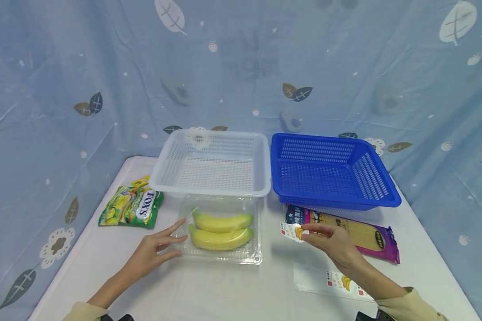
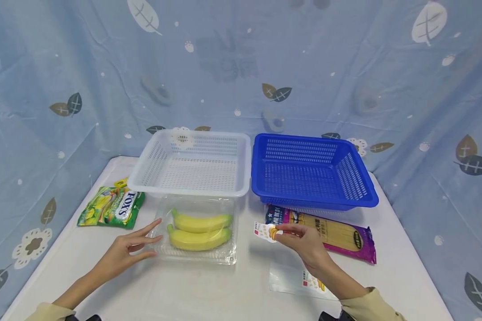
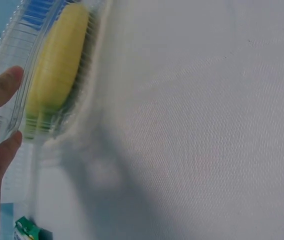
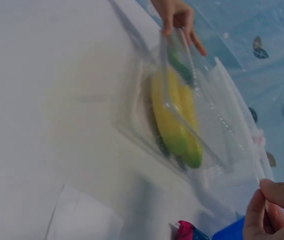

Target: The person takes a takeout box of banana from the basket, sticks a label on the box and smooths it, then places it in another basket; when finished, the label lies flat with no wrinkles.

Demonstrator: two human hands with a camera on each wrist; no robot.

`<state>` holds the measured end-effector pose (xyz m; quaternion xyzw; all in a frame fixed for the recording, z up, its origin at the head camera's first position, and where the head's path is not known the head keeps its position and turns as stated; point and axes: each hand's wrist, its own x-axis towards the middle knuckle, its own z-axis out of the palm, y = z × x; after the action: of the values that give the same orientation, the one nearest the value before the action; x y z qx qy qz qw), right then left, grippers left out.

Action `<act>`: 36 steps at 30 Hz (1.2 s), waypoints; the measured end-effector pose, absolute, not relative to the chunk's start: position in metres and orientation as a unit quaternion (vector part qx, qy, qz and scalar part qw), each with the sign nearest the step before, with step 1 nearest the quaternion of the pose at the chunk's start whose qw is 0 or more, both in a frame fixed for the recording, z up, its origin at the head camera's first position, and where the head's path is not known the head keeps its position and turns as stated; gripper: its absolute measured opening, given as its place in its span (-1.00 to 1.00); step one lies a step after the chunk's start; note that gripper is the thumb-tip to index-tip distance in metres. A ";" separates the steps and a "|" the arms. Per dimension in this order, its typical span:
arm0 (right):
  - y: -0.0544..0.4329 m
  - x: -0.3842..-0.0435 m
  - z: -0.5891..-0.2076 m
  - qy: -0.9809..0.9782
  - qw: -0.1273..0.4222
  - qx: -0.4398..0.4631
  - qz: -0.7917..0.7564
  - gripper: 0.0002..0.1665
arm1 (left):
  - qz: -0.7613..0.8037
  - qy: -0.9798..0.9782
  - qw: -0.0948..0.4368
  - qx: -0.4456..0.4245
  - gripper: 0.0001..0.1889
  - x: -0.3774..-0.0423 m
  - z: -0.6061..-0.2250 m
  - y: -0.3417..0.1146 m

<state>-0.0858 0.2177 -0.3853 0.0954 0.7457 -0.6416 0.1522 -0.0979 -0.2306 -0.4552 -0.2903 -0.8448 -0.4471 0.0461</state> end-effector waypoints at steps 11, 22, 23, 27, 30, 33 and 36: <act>0.196 -0.090 -0.388 0.752 0.099 0.101 -0.643 -0.51 | -0.448 -0.848 0.044 -0.279 -0.58 -0.095 -0.453 -0.230; 0.173 -0.104 -0.385 0.751 0.096 0.085 -0.648 -0.61 | -0.456 -0.844 0.042 -0.278 -0.59 -0.096 -0.454 -0.232; 0.170 -0.105 -0.386 0.752 0.097 0.083 -0.647 -0.61 | -0.457 -0.844 0.042 -0.278 -0.59 -0.096 -0.455 -0.232; 0.159 -0.109 -0.389 0.759 0.097 0.080 -0.639 -0.62 | -0.455 -0.846 0.042 -0.277 -0.60 -0.096 -0.455 -0.231; 0.152 -0.113 -0.392 0.761 0.096 0.086 -0.636 -0.62 | -0.453 -0.847 0.040 -0.275 -0.60 -0.095 -0.453 -0.230; 0.145 -0.117 -0.394 0.761 0.097 0.082 -0.636 -0.63 | -0.455 -0.846 0.039 -0.275 -0.59 -0.095 -0.452 -0.229; 0.139 -0.120 -0.395 0.759 0.099 0.069 -0.640 -0.64 | -0.460 -0.843 0.037 -0.276 -0.59 -0.095 -0.451 -0.228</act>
<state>-0.1203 0.1386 -0.3947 0.0693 0.7592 -0.6396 0.0986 -0.0950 -0.2285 -0.4512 -0.2757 -0.8430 -0.4604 0.0365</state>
